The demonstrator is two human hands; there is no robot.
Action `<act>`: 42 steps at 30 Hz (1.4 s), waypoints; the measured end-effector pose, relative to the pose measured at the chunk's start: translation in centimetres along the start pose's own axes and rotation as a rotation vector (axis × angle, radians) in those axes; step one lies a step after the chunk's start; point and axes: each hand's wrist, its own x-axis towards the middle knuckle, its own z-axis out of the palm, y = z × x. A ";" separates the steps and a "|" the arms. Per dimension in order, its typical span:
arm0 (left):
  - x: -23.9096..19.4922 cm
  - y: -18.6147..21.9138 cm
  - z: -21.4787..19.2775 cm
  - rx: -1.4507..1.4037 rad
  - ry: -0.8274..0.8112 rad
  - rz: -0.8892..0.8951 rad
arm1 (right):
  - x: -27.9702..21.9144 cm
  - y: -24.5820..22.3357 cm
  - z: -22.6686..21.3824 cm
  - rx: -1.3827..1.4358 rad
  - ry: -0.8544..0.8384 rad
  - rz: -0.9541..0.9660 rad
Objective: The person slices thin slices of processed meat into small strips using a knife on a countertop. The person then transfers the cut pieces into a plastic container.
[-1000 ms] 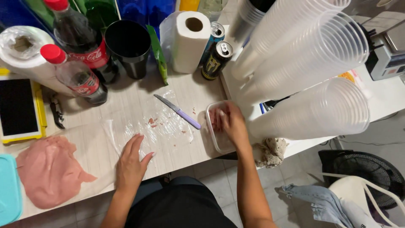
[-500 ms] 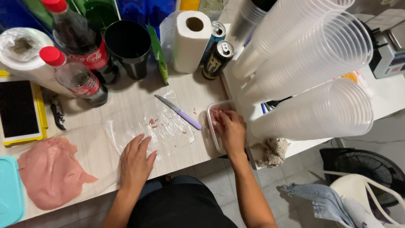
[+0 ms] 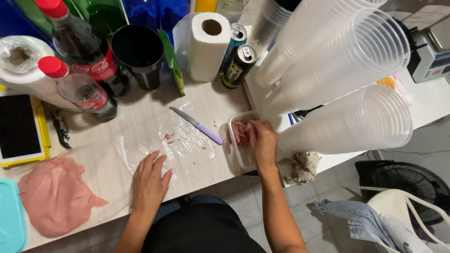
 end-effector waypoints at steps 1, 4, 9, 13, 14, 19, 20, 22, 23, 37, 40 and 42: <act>0.0 0.1 -0.1 0.001 0.000 -0.003 | 0.0 0.1 0.5 0.001 -0.002 -0.001; 0.0 0.2 -0.3 -0.008 -0.011 -0.016 | -0.3 0.6 2.2 -0.218 -0.163 0.114; 0.0 -0.1 0.2 0.020 -0.009 -0.033 | 0.2 0.8 3.3 -0.187 -0.039 0.061; -0.2 -0.4 0.2 0.028 0.003 -0.001 | 0.1 0.4 2.6 -0.211 0.010 0.073; -0.3 -0.3 -0.1 0.069 -0.007 -0.001 | 0.2 -0.5 2.0 -0.147 0.047 0.060; -0.1 0.2 -1.3 0.122 -0.057 -0.107 | -1.5 -6.0 2.5 -0.018 0.121 -0.222; -0.1 0.0 -1.2 0.118 -0.083 -0.109 | -2.2 -7.3 3.9 0.024 -0.030 -0.260; 0.2 -0.2 -1.3 0.117 -0.097 -0.119 | -3.0 -8.9 6.0 0.069 -0.181 -0.311; 0.4 -0.2 -1.5 0.125 -0.169 -0.111 | -3.0 -9.4 6.9 0.020 -0.160 -0.319; -0.6 -1.0 -3.6 0.000 -0.249 -0.135 | -5.8 -4.5 11.6 -0.351 -0.066 -0.374; -2.0 -2.4 -2.3 -0.091 -0.023 -0.114 | -5.2 -4.7 11.7 -0.296 -0.126 -0.361; -3.2 -3.4 -2.3 -0.028 0.190 -0.202 | -4.6 -7.7 9.0 -0.250 -0.092 -0.347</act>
